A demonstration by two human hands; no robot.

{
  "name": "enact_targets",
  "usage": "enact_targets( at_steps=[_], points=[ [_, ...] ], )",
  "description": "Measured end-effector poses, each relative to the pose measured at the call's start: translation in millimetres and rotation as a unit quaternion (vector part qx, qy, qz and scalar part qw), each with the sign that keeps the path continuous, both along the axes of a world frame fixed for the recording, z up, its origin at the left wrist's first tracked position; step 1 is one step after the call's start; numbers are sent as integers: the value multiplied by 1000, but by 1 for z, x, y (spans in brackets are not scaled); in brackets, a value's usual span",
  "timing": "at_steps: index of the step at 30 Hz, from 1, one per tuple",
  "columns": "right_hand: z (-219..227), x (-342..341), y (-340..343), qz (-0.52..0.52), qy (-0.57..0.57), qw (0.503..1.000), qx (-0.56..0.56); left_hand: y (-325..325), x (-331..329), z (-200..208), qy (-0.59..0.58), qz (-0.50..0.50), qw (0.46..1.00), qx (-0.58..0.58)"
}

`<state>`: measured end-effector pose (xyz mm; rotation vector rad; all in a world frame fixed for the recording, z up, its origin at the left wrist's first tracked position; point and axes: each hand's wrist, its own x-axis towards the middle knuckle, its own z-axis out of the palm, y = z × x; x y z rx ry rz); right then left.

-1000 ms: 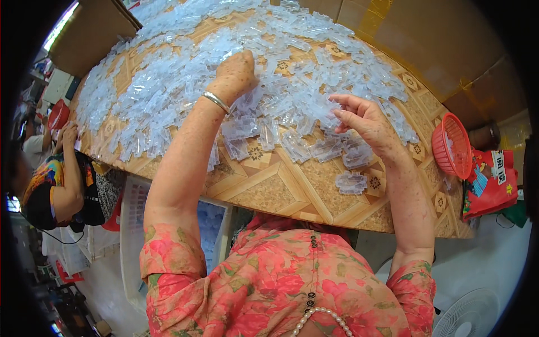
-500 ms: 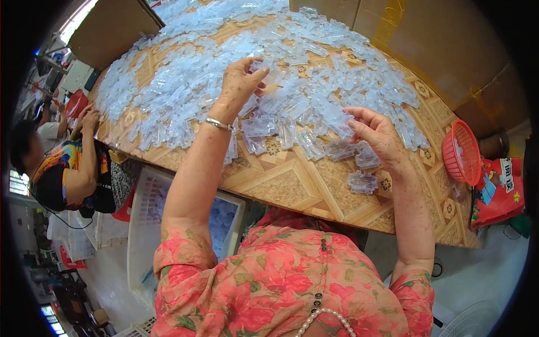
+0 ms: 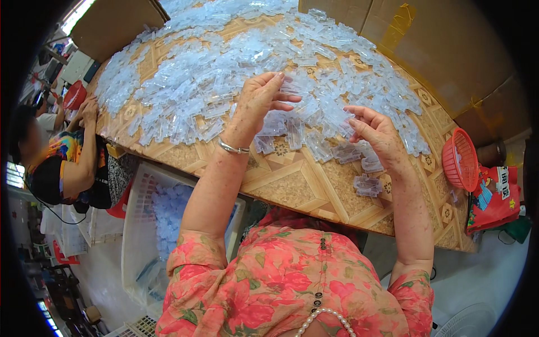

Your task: The person assembles small, translucent plastic components by hand. They pick up a cylindrical body and a separate cap from a large pile on a wooden table, fit the cap onto the body, and place the finished unit back on the table. The process is repeated continuously throughout the clip.

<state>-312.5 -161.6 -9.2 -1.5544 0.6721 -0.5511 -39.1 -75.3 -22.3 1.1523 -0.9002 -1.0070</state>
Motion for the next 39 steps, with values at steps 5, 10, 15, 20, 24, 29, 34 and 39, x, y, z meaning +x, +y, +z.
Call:
enact_targets(
  at_steps=[5,10,15,20,24,29,34,39],
  points=[
    [-2,8,5,-98,-47,994,-22,4,-26,-1,68,1,998,-15],
    [12,18,30,-155,65,919,-356,14,-81,-8,110,-3,994,-25],
    [23,3,60,-124,78,870,-471,28,-110,-7,270,-87,957,-58],
    [24,-34,80,-118,75,922,-361,33,-126,-19,242,-124,962,-25],
    [27,-59,86,-152,137,873,-443,39,-139,-13,230,-187,955,-11],
    [21,-80,81,-137,124,871,-454,42,-158,-4,181,-227,957,-16],
    [0,-90,85,-182,64,909,-369,40,-166,-7,184,-268,945,-26],
    [-9,-98,82,-168,32,918,-358,42,-172,-10,173,-282,943,-34]
  ],
)
